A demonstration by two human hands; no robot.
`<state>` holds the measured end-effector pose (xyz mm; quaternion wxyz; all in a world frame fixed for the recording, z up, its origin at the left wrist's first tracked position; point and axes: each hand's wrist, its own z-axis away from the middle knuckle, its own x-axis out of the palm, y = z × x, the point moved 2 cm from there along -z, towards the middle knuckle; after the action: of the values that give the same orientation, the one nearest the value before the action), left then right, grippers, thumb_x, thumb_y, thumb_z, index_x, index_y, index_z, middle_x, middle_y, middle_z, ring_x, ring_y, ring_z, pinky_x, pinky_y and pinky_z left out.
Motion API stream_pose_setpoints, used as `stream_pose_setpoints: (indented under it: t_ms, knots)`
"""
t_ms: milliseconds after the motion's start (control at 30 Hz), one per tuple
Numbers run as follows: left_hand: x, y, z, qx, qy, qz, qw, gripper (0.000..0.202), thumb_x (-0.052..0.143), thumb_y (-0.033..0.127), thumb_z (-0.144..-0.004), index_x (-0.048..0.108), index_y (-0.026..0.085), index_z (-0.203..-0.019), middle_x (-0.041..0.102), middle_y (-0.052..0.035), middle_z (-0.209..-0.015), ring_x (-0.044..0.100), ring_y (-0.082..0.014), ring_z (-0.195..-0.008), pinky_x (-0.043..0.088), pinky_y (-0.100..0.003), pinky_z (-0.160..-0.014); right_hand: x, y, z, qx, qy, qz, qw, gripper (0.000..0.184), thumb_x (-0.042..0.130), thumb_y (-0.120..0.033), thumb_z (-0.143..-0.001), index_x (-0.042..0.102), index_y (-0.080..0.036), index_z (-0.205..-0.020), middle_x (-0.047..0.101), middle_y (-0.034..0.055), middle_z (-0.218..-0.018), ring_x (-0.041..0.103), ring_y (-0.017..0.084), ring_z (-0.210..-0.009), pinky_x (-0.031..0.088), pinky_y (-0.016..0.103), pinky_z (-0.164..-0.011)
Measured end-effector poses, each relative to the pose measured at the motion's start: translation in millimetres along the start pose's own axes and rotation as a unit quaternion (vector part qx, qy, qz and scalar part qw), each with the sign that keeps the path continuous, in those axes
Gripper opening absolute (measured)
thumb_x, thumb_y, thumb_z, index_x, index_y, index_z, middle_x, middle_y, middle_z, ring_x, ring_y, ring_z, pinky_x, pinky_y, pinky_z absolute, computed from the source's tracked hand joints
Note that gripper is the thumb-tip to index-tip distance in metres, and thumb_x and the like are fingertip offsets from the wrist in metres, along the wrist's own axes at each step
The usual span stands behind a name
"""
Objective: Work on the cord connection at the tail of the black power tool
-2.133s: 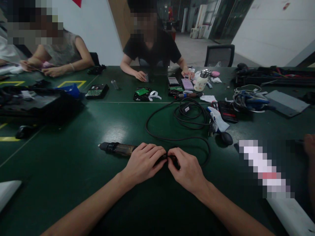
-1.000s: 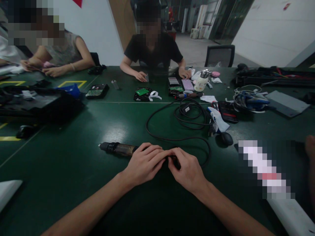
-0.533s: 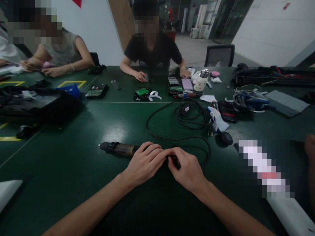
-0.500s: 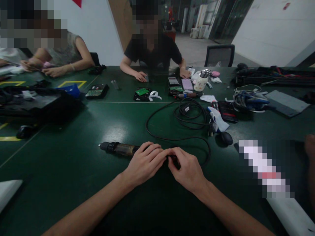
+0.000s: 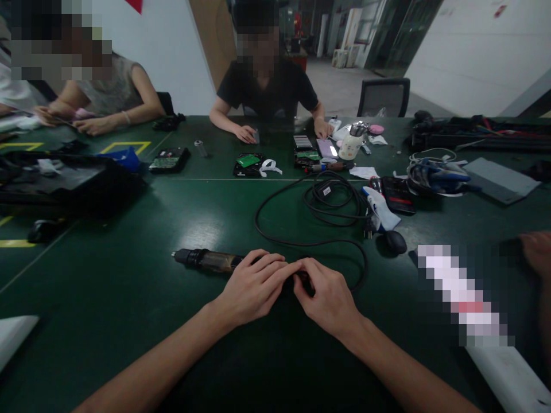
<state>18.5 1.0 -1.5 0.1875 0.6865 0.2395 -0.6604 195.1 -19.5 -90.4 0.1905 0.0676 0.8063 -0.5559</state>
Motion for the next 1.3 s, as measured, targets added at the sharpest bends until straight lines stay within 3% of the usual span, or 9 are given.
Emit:
stream_pose_setpoints:
  t_ms: [133, 300, 433, 600, 800, 967, 1100, 1300]
  knots:
    - [1.3, -1.0, 0.9, -0.014, 0.021, -0.016, 1.0, 0.043, 0.056, 0.022, -0.105, 0.052, 0.022, -0.148, 0.072, -0.0054, -0.129, 0.066, -0.0205, -0.117, 0.046, -0.041, -0.103, -0.1, 0.1, 0.4, -0.003, 0.002, -0.005, 1.0, 0.013, 0.056, -0.016, -0.099, 0.058, -0.023, -0.111, 0.07, 0.005, -0.105, 0.07, 0.02, -0.089, 0.055, 0.032, -0.075]
    - [2.9, -1.1, 1.8, -0.006, -0.005, 0.001, 1.0, 0.05, 0.056, 0.022, -0.104, 0.047, 0.023, -0.153, 0.07, -0.0049, -0.133, 0.063, -0.0209, -0.123, 0.044, -0.042, -0.106, 0.7, 0.9, 0.6, 0.0, -0.004, -0.001, 1.0, 0.012, 0.056, -0.017, -0.1, 0.058, -0.023, -0.11, 0.07, 0.0051, -0.104, 0.07, 0.021, -0.089, 0.054, 0.032, -0.076]
    - [2.9, -1.9, 1.7, -0.022, 0.009, -0.016, 1.0, 0.044, 0.055, 0.023, -0.106, 0.05, 0.022, -0.15, 0.072, -0.0045, -0.126, 0.066, -0.0198, -0.115, 0.045, -0.041, -0.103, 1.4, 1.2, 0.5, 0.003, -0.007, 0.002, 1.0, 0.012, 0.056, -0.016, -0.099, 0.057, -0.023, -0.11, 0.069, 0.0046, -0.104, 0.069, 0.021, -0.089, 0.053, 0.033, -0.076]
    - [1.4, -0.7, 1.5, -0.011, -0.005, 0.0, 1.0, 0.05, 0.056, 0.023, -0.104, 0.047, 0.022, -0.153, 0.07, -0.0053, -0.133, 0.063, -0.0208, -0.123, 0.044, -0.042, -0.107, 0.8, 0.6, 0.8, 0.002, -0.004, 0.006, 1.0, 0.009, 0.055, -0.017, -0.101, 0.056, -0.023, -0.107, 0.069, 0.0048, -0.103, 0.068, 0.02, -0.087, 0.052, 0.033, -0.075]
    - [1.0, -1.6, 0.8, -0.013, 0.011, -0.021, 1.0, 0.047, 0.056, 0.023, -0.104, 0.05, 0.021, -0.151, 0.071, -0.0054, -0.131, 0.065, -0.0204, -0.117, 0.046, -0.041, -0.103, 0.8, 0.1, 0.7, 0.002, -0.002, 0.001, 1.0, 0.012, 0.055, -0.016, -0.1, 0.056, -0.022, -0.109, 0.069, 0.0041, -0.103, 0.068, 0.02, -0.088, 0.053, 0.033, -0.076]
    - [1.0, -1.1, 1.3, 0.001, -0.018, -0.002, 1.0, 0.056, 0.053, 0.02, -0.103, 0.042, 0.024, -0.158, 0.07, -0.0039, -0.132, 0.063, -0.0205, -0.124, 0.043, -0.043, -0.108, 0.6, -0.1, 0.4, 0.0, 0.003, 0.016, 1.0, 0.005, 0.055, -0.017, -0.099, 0.055, -0.022, -0.102, 0.069, 0.0052, -0.099, 0.068, 0.02, -0.084, 0.052, 0.033, -0.072]
    - [0.9, -1.8, 1.5, -0.009, 0.0, -0.019, 1.0, 0.05, 0.053, 0.024, -0.105, 0.046, 0.023, -0.155, 0.072, -0.0051, -0.128, 0.065, -0.0204, -0.117, 0.045, -0.042, -0.103, 0.2, 0.1, 0.6, -0.007, 0.002, 0.015, 1.0, 0.008, 0.056, -0.016, -0.099, 0.056, -0.022, -0.105, 0.07, 0.0058, -0.103, 0.069, 0.02, -0.085, 0.053, 0.032, -0.071]
    - [1.2, -1.1, 1.6, -0.004, -0.016, 0.004, 1.0, 0.056, 0.052, 0.02, -0.104, 0.04, 0.024, -0.159, 0.071, -0.0053, -0.132, 0.062, -0.0209, -0.125, 0.041, -0.044, -0.11, 2.0, 1.1, 1.0, -0.009, 0.004, 0.025, 1.0, 0.006, 0.055, -0.017, -0.1, 0.056, -0.021, -0.104, 0.069, 0.0058, -0.099, 0.068, 0.02, -0.083, 0.053, 0.033, -0.071]
